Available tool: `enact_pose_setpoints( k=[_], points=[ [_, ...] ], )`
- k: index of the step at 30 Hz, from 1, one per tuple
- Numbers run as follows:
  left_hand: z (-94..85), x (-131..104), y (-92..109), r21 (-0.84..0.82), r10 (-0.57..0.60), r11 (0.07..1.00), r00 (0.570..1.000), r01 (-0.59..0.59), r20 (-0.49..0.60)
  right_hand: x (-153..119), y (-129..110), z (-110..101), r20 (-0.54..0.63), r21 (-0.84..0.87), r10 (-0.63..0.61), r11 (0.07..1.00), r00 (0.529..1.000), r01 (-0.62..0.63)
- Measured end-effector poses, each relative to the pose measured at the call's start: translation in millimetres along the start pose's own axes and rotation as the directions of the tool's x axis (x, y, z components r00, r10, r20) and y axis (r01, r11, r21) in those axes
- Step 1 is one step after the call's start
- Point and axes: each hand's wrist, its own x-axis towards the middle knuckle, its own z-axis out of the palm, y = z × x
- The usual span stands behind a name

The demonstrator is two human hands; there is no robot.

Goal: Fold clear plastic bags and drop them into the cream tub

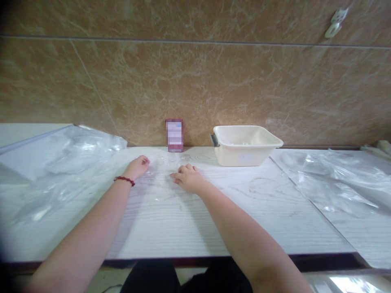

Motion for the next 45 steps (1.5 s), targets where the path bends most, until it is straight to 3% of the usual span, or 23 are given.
enact_pose_setpoints(
  k=[3, 6, 10, 13, 16, 21, 32, 40, 45],
  points=[
    [0.6, 2, -1, -0.152, -0.026, 0.988, 1.0, 0.027, 0.008, 2, -5, 5, -0.012, -0.006, -0.023, 1.0, 1.0, 0.022],
    [2.2, 3, -3, -0.305, -0.027, 0.952, 1.0, 0.025, -0.001, 2, -3, 7, -0.11, 0.032, -0.015, 0.999, 0.994, 0.019],
    [5.4, 1, -5, -0.449, 0.149, 0.881, 0.988, -0.149, -0.034, 12, -1, 6, -0.268, 0.123, 0.022, 0.992, 0.963, 0.012],
    [8.0, -2, -5, -0.485, 0.279, 0.84, 0.96, -0.244, -0.001, 32, -6, 4, -0.317, 0.198, 0.038, 0.98, 0.948, 0.027],
    [9.8, -4, -4, -0.49, 0.398, 0.804, 0.917, -0.338, 0.019, 59, -15, 4, -0.267, 0.271, 0.071, 0.963, 0.961, 0.005],
    [8.5, -8, 3, -0.519, 0.513, 0.735, 0.859, -0.437, 0.003, 97, -18, 14, -0.046, 0.498, 0.177, 0.857, 0.983, -0.131],
    [9.4, -6, 0, -0.505, 0.455, 0.764, 0.89, -0.401, -0.018, 121, -11, 27, 0.156, 0.69, 0.085, 0.704, 0.984, -0.17],
    [7.4, -5, -4, -0.506, 0.369, 0.797, 0.929, -0.33, -0.026, 132, -8, 30, -0.058, 0.573, 0.017, 0.819, 0.998, 0.02],
    [5.7, -5, -7, -0.487, 0.32, 0.83, 0.947, -0.273, 0.014, 125, -6, 31, -0.111, 0.559, 0.046, 0.829, 0.993, 0.024]
  ],
)
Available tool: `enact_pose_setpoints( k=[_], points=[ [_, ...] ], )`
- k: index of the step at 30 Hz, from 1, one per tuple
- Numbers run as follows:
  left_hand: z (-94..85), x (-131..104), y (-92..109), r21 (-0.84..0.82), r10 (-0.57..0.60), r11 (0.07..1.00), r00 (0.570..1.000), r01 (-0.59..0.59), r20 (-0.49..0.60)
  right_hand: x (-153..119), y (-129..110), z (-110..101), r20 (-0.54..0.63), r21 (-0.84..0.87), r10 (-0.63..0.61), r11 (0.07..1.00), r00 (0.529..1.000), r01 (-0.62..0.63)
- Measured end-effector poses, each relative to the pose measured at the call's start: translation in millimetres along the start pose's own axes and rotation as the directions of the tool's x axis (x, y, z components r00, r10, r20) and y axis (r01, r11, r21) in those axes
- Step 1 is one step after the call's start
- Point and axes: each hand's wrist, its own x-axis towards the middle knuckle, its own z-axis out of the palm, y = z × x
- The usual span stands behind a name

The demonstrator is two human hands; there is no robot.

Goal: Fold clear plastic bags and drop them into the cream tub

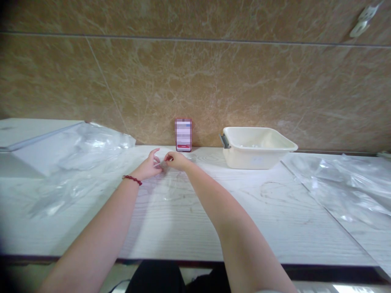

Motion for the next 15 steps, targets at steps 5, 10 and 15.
enact_pose_setpoints(
  k=[5, 10, 15],
  points=[
    [1.3, 1, -1, -0.082, 0.046, 0.996, 0.999, -0.044, 0.026, 2, -9, 4, 0.062, 0.1, 0.094, 0.99, 0.994, -0.1],
    [1.4, 1, -2, -0.065, 0.052, 0.997, 0.998, -0.051, 0.025, 11, -12, 6, 0.009, 0.075, 0.085, 0.994, 0.996, -0.086],
    [1.7, 2, -4, -0.077, 0.056, 0.996, 0.998, -0.056, 0.006, 14, -9, 7, 0.056, 0.248, 0.114, 0.961, 0.992, -0.124]
  ],
)
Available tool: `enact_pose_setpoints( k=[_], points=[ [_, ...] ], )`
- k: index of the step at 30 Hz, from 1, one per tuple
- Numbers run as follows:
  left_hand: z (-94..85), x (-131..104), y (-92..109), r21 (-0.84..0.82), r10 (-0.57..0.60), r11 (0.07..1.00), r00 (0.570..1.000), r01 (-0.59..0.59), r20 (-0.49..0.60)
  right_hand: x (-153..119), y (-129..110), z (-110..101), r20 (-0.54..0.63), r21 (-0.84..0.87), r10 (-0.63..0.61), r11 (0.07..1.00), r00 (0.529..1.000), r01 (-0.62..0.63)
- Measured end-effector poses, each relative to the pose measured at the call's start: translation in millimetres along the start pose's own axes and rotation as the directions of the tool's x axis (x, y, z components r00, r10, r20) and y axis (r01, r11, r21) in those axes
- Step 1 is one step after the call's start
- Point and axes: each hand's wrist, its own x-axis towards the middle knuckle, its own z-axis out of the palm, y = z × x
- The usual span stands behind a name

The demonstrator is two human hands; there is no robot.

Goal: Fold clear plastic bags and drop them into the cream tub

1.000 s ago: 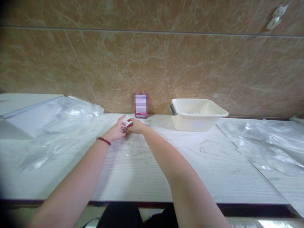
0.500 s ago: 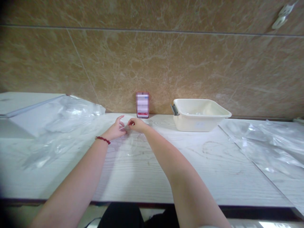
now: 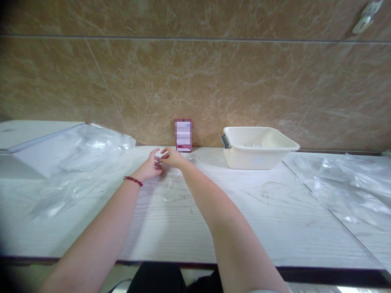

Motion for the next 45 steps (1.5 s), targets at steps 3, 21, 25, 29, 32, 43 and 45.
enact_pose_setpoints(
  k=[3, 21, 25, 29, 32, 43, 45],
  points=[
    [-0.3, 0, 1, -0.027, -0.012, 1.0, 1.0, 0.013, 0.007, 0, 0, 2, 0.0, 0.066, 0.001, 0.998, 1.0, -0.001],
    [-12.0, -5, 1, 0.174, -0.02, 0.985, 0.987, -0.007, 0.157, -57, 13, -22, 0.017, -0.471, -0.323, 0.832, 0.946, 0.293],
    [-11.7, -6, 4, 0.217, -0.033, 0.976, 0.984, -0.006, 0.175, -56, 18, -22, -0.025, -0.523, -0.312, 0.814, 0.95, 0.253],
    [-16.2, -5, 5, 0.217, -0.066, 0.976, 0.977, 0.022, 0.2, -57, 21, -22, -0.015, -0.52, -0.307, 0.815, 0.952, 0.255],
    [-22.2, -2, 0, 0.28, -0.011, 0.959, 0.988, -0.033, 0.153, -57, 22, -22, -0.011, -0.526, -0.313, 0.809, 0.95, 0.261],
    [-21.8, -4, -12, 0.323, -0.017, 0.945, 0.982, -0.045, 0.187, -54, 28, -24, -0.02, -0.55, -0.287, 0.803, 0.958, 0.229],
    [-22.8, -5, -12, 0.335, -0.034, 0.941, 0.981, -0.033, 0.191, -55, 29, -27, -0.011, -0.558, -0.275, 0.8, 0.961, 0.222]
  ],
)
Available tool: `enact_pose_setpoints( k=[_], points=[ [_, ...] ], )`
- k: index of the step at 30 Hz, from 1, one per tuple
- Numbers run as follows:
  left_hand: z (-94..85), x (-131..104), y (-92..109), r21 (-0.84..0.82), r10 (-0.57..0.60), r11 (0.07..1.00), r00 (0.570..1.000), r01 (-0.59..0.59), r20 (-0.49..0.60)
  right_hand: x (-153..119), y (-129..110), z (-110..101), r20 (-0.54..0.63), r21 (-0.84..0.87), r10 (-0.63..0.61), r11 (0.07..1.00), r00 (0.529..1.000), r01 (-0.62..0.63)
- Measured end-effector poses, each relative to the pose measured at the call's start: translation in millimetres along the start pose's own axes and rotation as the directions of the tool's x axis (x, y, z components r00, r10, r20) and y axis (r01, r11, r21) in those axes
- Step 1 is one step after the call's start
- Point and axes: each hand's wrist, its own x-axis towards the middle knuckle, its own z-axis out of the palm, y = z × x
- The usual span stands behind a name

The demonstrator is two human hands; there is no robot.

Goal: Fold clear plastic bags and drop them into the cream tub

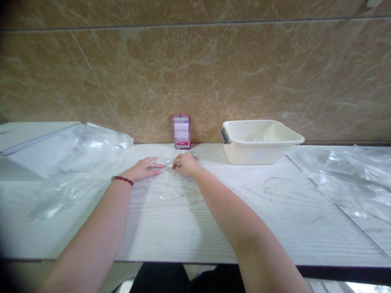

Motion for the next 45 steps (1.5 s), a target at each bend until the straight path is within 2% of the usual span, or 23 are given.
enact_pose_setpoints(
  k=[5, 11, 17, 25, 29, 32, 35, 39, 42, 45],
  points=[
    [0.7, 1, -3, 0.108, -0.016, 0.994, 0.997, 0.008, 0.069, -1, 2, -9, 0.013, -0.07, 0.132, 0.989, 0.991, -0.131],
    [0.1, 2, -1, 0.189, -0.054, 0.982, 0.99, 0.028, 0.13, -6, -7, -10, 0.04, -0.05, 0.043, 0.998, 0.998, -0.041],
    [-4.9, 0, -1, 0.262, -0.093, 0.964, 0.981, 0.046, 0.17, -10, -6, -6, 0.024, -0.059, 0.092, 0.994, 0.995, -0.09],
    [1.3, 2, -3, 0.25, -0.041, 0.968, 0.997, 0.023, 0.067, -10, -4, -7, 0.036, -0.056, 0.084, 0.995, 0.996, -0.082],
    [3.3, 4, -1, 0.296, -0.092, 0.954, 0.985, 0.045, 0.145, -9, -5, -7, 0.023, -0.063, 0.085, 0.995, 0.996, -0.083],
    [3.4, 3, 0, 0.305, -0.122, 0.95, 0.976, 0.062, 0.181, -9, -5, -10, -0.045, -0.056, 0.098, 0.993, 0.994, -0.1],
    [2.8, 2, 1, 0.299, -0.146, 0.95, 0.971, 0.086, 0.187, -7, -5, -17, -0.09, -0.05, 0.074, 0.996, 0.993, -0.079],
    [0.7, 1, 4, 0.283, -0.156, 0.954, 0.97, 0.099, 0.185, -6, -10, -37, -0.054, -0.057, 0.043, 0.997, 0.998, -0.046],
    [-1.0, 0, 6, 0.253, -0.149, 0.962, 0.975, 0.104, 0.167, -21, -25, -59, 0.037, -0.061, -0.013, 0.998, 0.999, 0.015],
    [-1.3, 0, 10, 0.23, -0.128, 0.969, 0.982, 0.094, 0.137, -56, -49, -81, 0.212, -0.087, -0.133, 0.984, 0.968, 0.155]
  ],
)
